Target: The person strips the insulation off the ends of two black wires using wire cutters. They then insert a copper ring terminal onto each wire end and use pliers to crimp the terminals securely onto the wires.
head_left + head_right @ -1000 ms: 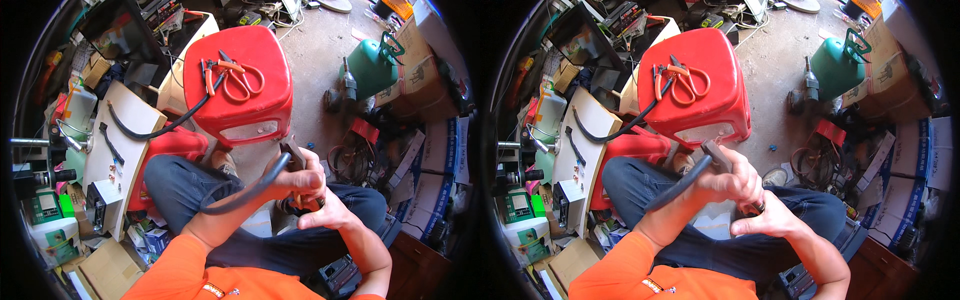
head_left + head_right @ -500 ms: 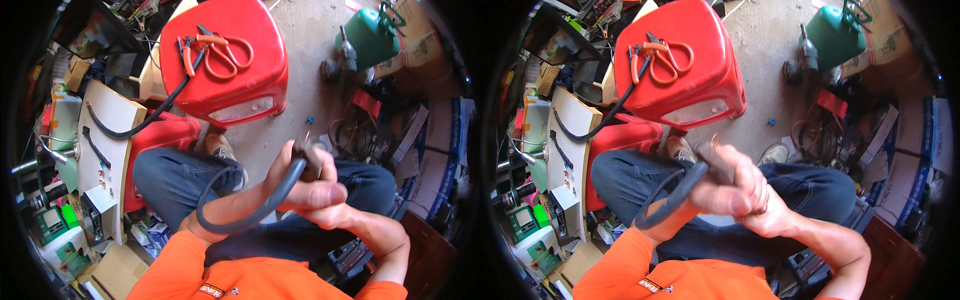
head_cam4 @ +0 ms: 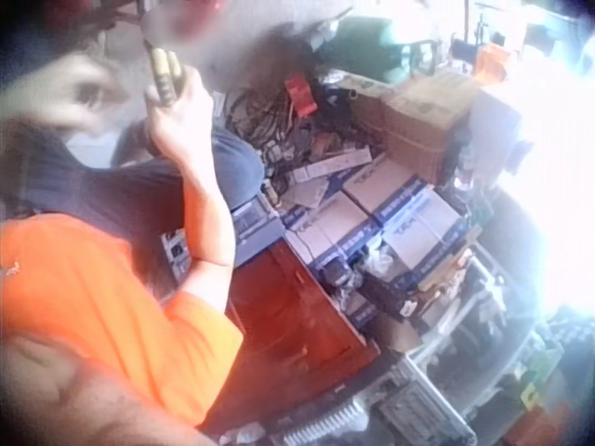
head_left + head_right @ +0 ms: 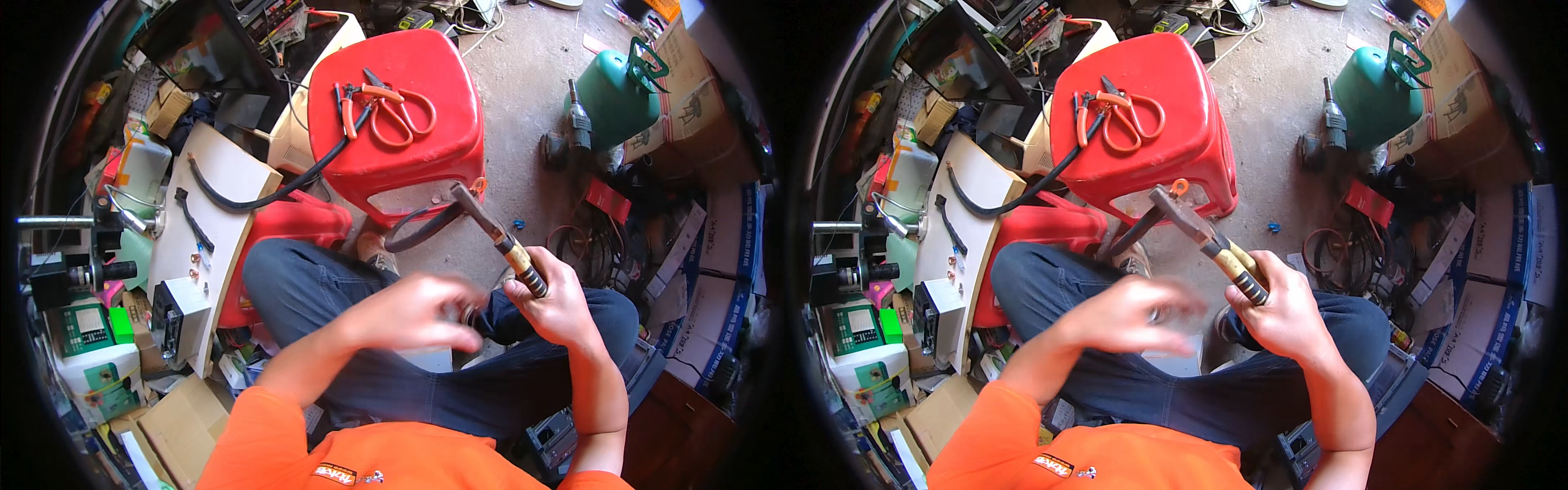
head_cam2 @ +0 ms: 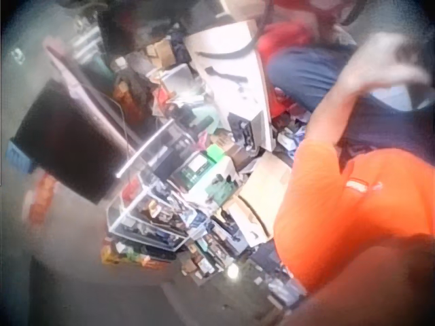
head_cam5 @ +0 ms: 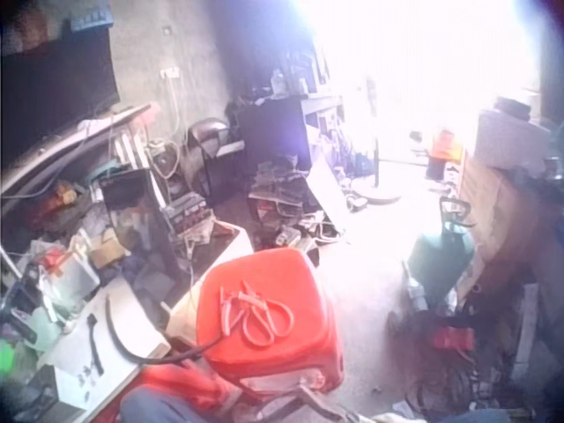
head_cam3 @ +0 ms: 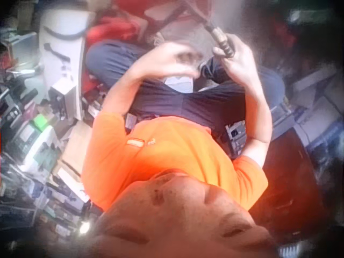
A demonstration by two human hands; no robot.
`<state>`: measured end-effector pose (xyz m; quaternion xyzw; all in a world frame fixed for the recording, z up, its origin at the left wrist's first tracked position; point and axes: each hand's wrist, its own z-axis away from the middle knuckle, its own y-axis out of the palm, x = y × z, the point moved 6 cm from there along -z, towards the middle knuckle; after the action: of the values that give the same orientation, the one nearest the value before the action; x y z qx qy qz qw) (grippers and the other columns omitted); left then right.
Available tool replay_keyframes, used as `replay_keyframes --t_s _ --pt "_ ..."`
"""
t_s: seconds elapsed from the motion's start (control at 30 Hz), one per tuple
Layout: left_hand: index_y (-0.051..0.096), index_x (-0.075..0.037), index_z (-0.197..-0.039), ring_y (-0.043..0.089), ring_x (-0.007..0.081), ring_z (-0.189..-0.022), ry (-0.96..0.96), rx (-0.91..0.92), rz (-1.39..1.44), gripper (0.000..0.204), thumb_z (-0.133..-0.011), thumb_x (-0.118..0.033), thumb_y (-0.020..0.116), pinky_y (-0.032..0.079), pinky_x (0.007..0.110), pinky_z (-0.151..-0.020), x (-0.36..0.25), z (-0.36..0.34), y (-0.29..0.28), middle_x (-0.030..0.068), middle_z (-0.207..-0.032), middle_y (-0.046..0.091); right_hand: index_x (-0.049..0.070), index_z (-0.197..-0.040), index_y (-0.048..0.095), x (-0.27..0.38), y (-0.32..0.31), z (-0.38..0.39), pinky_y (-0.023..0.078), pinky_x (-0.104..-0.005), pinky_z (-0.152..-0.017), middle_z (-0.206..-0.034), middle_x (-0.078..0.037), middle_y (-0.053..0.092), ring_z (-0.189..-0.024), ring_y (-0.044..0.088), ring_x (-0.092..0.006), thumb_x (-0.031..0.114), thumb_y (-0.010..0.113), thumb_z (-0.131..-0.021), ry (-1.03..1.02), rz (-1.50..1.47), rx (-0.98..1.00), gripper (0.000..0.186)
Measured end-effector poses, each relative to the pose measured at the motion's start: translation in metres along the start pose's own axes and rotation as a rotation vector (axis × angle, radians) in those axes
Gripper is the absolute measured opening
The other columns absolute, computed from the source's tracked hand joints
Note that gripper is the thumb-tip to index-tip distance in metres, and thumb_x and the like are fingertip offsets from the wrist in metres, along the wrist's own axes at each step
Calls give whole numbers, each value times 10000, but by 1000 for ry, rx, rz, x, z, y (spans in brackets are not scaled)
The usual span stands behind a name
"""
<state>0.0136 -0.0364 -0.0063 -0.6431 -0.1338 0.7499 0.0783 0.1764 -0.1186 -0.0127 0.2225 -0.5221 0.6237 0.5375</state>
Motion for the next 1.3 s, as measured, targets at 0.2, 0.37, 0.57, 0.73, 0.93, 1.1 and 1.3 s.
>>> replay_keyframes --t_s 0.2,0.37,0.57,0.73,0.93,1.1,1.3 --pt "584 18 -1151 627 128 -892 -12 -564 -249 354 -867 -144 720 514 275 -747 -37 10 -87 103 -993 659 -36 -1055 582 9 -10 2 520 -341 -788 -892 -208 673 -863 705 -292 77 737 -794 -119 -42 -182 324" --pt "576 35 -1125 593 69 -817 -153 -536 294 206 -949 -68 605 496 245 -731 3 -10 -75 58 -907 653 -25 -965 590 16 -10 1 519 -366 -776 -938 -209 653 -870 689 -297 93 704 -843 -290 143 -164 204" --pt "531 -6 -1183 451 24 -679 -100 -589 228 230 -995 -136 561 394 183 -583 19 -8 -70 -16 -839 540 -4 -1200 628 -5 2 5 435 -238 -678 -917 11 591 -762 489 -45 199 652 -940 88 -527 296 331" --pt "514 11 -1199 463 40 -649 -53 -596 460 271 -1016 -189 521 404 185 -555 21 -2 -78 0 -787 517 -15 -1115 637 6 -17 -18 435 -234 -626 -823 7 583 -699 513 -62 260 671 -928 49 -465 6 334" --pt "519 13 -1193 470 47 -649 4 -590 500 284 -1015 -208 526 410 195 -544 13 10 -82 9 -750 518 -43 -947 649 66 -23 -95 472 -360 -713 -786 -145 588 -760 582 -234 170 652 -795 -182 79 -105 261" --pt "521 15 -1196 481 65 -649 69 -560 510 273 -1014 -188 517 417 205 -546 9 15 -85 22 -744 521 -12 -1128 654 100 -3 -169 460 -418 -927 -1086 -263 593 -1027 593 -411 190 639 -738 -357 475 -383 440" --pt "553 27 -1172 572 71 -782 109 -514 613 233 -948 -38 549 502 218 -650 11 25 -82 85 -1073 624 71 -1094 690 111 24 -212 462 -439 -964 -1169 -196 588 -1143 547 -367 276 682 -798 -314 618 -419 360"
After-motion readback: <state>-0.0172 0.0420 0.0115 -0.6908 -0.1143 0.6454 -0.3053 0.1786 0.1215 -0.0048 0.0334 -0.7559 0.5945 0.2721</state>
